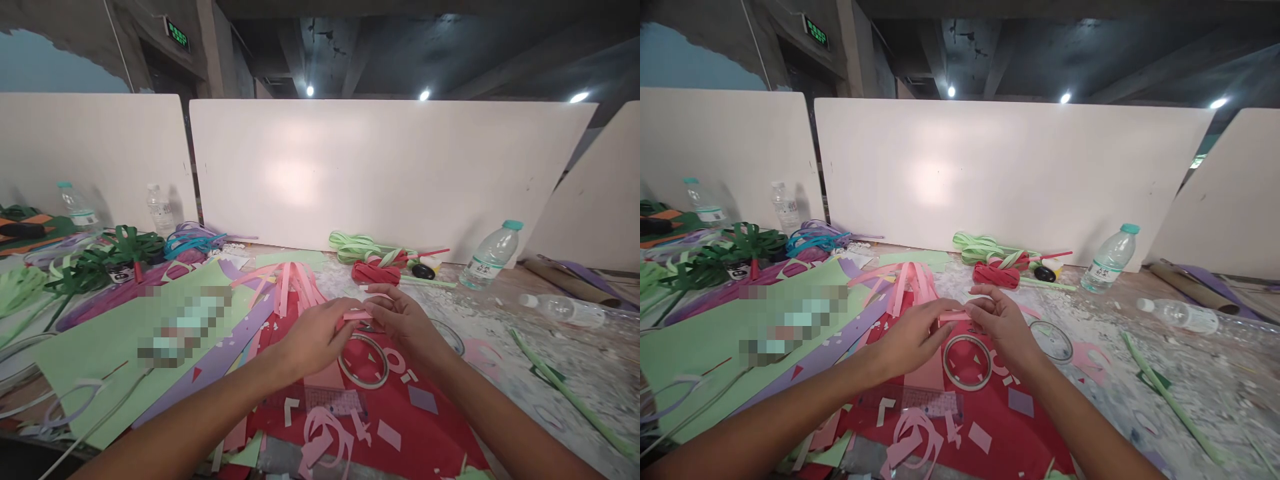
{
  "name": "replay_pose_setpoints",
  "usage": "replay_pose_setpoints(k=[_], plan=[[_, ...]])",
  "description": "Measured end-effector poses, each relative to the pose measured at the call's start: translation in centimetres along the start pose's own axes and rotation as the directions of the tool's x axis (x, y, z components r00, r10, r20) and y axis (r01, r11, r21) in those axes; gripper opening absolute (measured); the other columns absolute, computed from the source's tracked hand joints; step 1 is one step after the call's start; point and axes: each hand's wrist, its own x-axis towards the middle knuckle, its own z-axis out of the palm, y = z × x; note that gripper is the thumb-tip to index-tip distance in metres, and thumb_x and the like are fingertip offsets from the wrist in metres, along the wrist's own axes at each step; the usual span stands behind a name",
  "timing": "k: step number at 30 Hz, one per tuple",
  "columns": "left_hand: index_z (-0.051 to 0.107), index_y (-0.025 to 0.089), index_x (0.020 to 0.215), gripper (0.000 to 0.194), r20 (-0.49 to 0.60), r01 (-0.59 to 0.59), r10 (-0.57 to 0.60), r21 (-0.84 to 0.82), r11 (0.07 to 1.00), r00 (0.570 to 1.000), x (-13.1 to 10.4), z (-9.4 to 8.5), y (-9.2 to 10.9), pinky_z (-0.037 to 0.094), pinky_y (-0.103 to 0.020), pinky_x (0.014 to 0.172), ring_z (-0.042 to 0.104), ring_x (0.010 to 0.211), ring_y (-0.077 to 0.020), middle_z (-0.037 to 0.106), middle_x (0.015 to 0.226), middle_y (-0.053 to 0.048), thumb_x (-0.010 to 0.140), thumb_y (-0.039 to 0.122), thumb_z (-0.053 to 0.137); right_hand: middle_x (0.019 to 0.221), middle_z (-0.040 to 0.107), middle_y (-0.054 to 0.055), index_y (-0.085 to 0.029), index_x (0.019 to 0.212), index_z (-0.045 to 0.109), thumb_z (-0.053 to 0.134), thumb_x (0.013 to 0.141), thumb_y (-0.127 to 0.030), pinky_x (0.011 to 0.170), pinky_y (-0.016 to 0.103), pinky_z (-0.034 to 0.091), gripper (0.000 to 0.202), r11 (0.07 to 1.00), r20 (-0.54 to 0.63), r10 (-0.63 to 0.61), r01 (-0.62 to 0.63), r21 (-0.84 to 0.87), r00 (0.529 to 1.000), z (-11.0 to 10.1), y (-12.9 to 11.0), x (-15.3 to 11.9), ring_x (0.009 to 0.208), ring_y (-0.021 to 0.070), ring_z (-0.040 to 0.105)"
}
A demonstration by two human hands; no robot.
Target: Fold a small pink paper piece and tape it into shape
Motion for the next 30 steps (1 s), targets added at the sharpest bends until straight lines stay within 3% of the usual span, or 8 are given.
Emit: replay_pose_setpoints(k=[3,8,14,18,21,23,26,30], plan=[[0.063,0.022,0.109,0.028,-0.085,0.005,-0.003,0.024,1.000,0.996,0.3,0.2,-0.6,0.044,-0.026,0.067,0.060,0.083,-0.0181,0.067,0.102,-0.006,0.092,0.026,0.041,0.072,0.058,-0.002,-0.023,0.099,0.056,0.073,0.071,-0.040,0.059,0.027,0.042,0.037,1.000,0.003,-0.017,0.017,0.009,1.000,0.0,0.2,0.1,0.062,0.0131,0.054],[0.067,0.020,0.097,0.028,-0.117,0.058,-0.063,-0.042,0.997,0.991,0.6,0.3,-0.8,0.042,-0.024,0.059,0.059,0.072,-0.0157,0.068,0.087,-0.004,0.092,0.032,0.043,0.080,0.060,-0.001,-0.025,0.103,0.056,0.075,0.069,-0.037,0.061,0.026,0.044,0.041,0.994,0.018,-0.068,0.069,-0.079,0.998,0.1,0.1,-0.2,0.070,0.0141,0.056],[0.066,0.019,0.105,0.024,-0.201,0.051,-0.051,-0.005,0.999,0.978,0.6,0.5,-1.2,0.046,-0.025,0.063,0.061,0.072,-0.0151,0.069,0.096,-0.005,0.086,0.028,0.054,0.073,0.058,-0.002,-0.023,0.101,0.055,0.073,0.071,-0.038,0.057,0.025,0.043,0.038,0.983,-0.008,-0.086,0.083,-0.162,0.996,0.4,-0.2,-0.4,0.063,0.0120,0.053],[0.068,0.021,0.103,0.024,-0.207,0.084,-0.087,-0.022,0.996,0.974,0.5,0.5,-1.4,0.047,-0.026,0.065,0.063,0.075,-0.0159,0.072,0.096,-0.003,0.087,0.030,0.052,0.079,0.059,0.000,-0.023,0.097,0.056,0.069,0.074,-0.041,0.058,0.026,0.044,0.032,0.963,-0.050,-0.142,0.127,-0.240,0.989,0.5,-0.3,-0.6,0.068,0.0145,0.055],[0.068,0.021,0.106,0.027,-0.223,0.153,-0.168,-0.081,0.985,0.960,0.6,0.5,-1.3,0.048,-0.026,0.066,0.064,0.074,-0.0161,0.072,0.097,-0.003,0.087,0.030,0.051,0.082,0.056,0.002,-0.023,0.087,0.056,0.063,0.079,-0.040,0.060,0.028,0.044,0.021,0.893,-0.074,-0.288,0.239,-0.382,0.955,0.6,-0.2,-0.9,0.070,0.0155,0.053],[0.067,0.019,0.108,0.029,-0.231,0.193,-0.214,-0.113,0.975,0.949,0.7,0.5,-1.2,0.049,-0.027,0.066,0.063,0.071,-0.0159,0.072,0.092,-0.004,0.084,0.029,0.054,0.080,0.054,0.002,-0.023,0.082,0.057,0.060,0.082,-0.038,0.061,0.028,0.043,0.016,0.821,-0.025,-0.366,0.310,-0.479,0.930,0.8,0.0,-1.0,0.069,0.0156,0.051],[0.066,0.016,0.109,0.032,-0.220,0.228,-0.268,-0.190,0.955,0.938,0.9,0.5,-1.0,0.049,-0.027,0.067,0.060,0.066,-0.0148,0.071,0.082,-0.004,0.082,0.027,0.055,0.077,0.051,0.001,-0.022,0.079,0.058,0.056,0.084,-0.035,0.059,0.028,0.041,0.015,0.745,0.044,-0.381,0.335,-0.577,0.923,1.0,0.2,-1.1,0.065,0.0151,0.048],[0.068,0.015,0.104,0.029,-0.172,0.220,-0.278,-0.297,0.929,0.945,1.0,0.2,-0.7,0.049,-0.028,0.068,0.056,0.060,-0.0132,0.066,0.068,-0.001,0.084,0.029,0.053,0.075,0.051,0.001,-0.021,0.077,0.058,0.055,0.085,-0.033,0.057,0.028,0.039,0.014,0.705,0.042,-0.366,0.306,-0.639,0.930,1.0,0.3,-1.0,0.063,0.0142,0.047]])
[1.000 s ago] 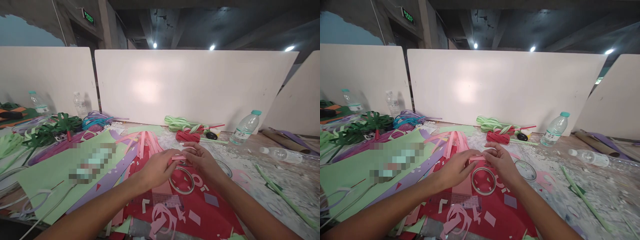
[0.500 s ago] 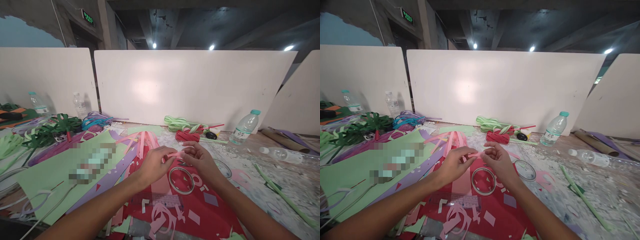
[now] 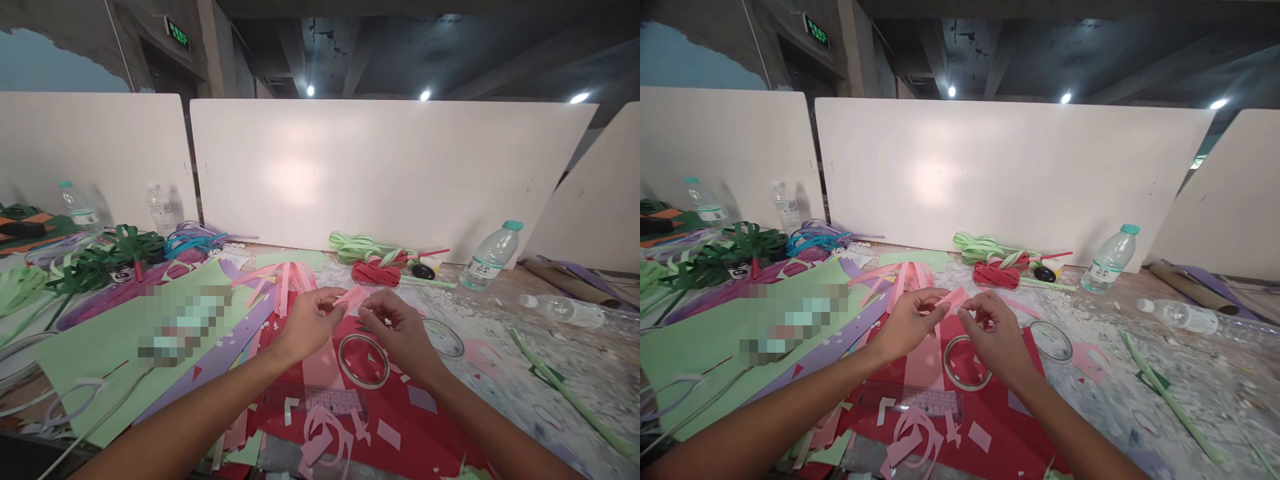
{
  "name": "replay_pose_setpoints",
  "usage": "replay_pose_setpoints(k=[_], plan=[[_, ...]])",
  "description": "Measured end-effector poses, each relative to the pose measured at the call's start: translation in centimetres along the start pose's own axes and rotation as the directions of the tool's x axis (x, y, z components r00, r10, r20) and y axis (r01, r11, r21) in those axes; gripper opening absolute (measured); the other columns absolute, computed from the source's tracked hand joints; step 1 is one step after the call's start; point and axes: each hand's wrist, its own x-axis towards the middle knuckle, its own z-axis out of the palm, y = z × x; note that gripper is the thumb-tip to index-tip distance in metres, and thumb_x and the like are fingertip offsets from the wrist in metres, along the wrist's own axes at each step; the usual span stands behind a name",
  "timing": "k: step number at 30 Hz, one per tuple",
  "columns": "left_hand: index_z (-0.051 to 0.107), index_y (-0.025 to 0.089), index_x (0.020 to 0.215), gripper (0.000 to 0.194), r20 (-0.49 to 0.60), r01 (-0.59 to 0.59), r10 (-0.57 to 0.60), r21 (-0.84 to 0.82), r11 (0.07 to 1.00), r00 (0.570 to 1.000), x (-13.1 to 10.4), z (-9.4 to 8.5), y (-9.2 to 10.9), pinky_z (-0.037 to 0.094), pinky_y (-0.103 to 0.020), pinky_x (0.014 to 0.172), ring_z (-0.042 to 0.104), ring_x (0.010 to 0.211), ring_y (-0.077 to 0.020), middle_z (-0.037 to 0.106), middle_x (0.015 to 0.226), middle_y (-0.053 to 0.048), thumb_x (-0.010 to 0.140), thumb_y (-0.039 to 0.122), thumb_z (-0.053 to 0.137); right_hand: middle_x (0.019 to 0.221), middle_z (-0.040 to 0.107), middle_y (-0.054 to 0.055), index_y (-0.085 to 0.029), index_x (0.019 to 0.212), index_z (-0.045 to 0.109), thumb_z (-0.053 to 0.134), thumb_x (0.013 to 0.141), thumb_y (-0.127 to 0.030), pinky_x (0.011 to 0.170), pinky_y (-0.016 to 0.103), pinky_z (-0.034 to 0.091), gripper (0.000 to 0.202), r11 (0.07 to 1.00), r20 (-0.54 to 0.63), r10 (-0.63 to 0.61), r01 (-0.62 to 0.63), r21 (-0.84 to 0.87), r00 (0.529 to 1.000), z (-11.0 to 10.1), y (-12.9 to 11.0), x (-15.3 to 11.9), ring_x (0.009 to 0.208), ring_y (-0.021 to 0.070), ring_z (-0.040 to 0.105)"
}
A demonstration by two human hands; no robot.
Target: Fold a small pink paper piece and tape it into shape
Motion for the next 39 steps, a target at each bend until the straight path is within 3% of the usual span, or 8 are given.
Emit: replay_pose_setpoints(k=[5,10,19,33,39], plan=[[0.070,0.018,0.101,0.026,-0.005,-0.025,0.025,0.001,1.000,1.000,0.21,-0.08,-0.27,0.049,-0.028,0.073,0.059,0.065,-0.0135,0.067,0.072,-0.001,0.083,0.026,0.053,0.084,0.053,0.002,-0.022,0.078,0.059,0.053,0.086,-0.031,0.058,0.028,0.040,0.013,0.999,0.003,-0.038,0.038,-0.012,0.999,-0.02,-0.27,-0.12,0.067,0.0142,0.050],[0.066,0.015,0.107,0.029,-0.038,0.008,-0.007,0.022,1.000,0.999,0.21,0.13,-0.67,0.049,-0.028,0.071,0.062,0.068,-0.0148,0.069,0.074,-0.002,0.081,0.025,0.056,0.092,0.051,0.004,-0.022,0.074,0.058,0.055,0.084,-0.027,0.066,0.028,0.042,0.011,0.994,-0.045,-0.106,0.104,-0.038,0.993,0.29,-0.46,-0.23,0.086,0.0182,0.053],[0.070,0.019,0.100,0.026,0.070,-0.076,0.076,0.005,0.997,0.995,0.10,0.01,-0.49,0.049,-0.026,0.073,0.064,0.084,-0.0170,0.072,0.094,-0.004,0.084,0.021,0.050,0.089,0.051,0.004,-0.022,0.070,0.055,0.054,0.084,-0.031,0.060,0.026,0.042,0.017,0.999,0.005,0.003,-0.003,-0.045,1.000,0.40,-0.34,-0.14,0.085,0.0186,0.053],[0.072,0.020,0.101,0.025,0.071,-0.026,0.029,-0.035,0.999,0.997,0.09,-0.04,-0.18,0.050,-0.028,0.074,0.066,0.085,-0.0184,0.072,0.095,-0.005,0.083,0.021,0.055,0.091,0.059,0.005,-0.023,0.072,0.060,0.056,0.084,-0.033,0.058,0.026,0.043,0.016,0.998,0.007,0.043,-0.043,-0.054,0.999,0.53,-0.19,-0.23,0.096,0.0219,0.055],[0.072,0.018,0.098,0.023,0.056,-0.021,0.024,-0.058,0.998,0.998,0.26,-0.07,-0.38,0.050,-0.028,0.074,0.066,0.082,-0.0178,0.073,0.092,-0.006,0.081,0.022,0.057,0.096,0.061,0.005,-0.023,0.074,0.063,0.057,0.083,-0.035,0.057,0.026,0.043,0.016,0.997,0.004,0.065,-0.065,-0.044,0.998,0.52,-0.03,-0.14,0.086,0.0198,0.058]])
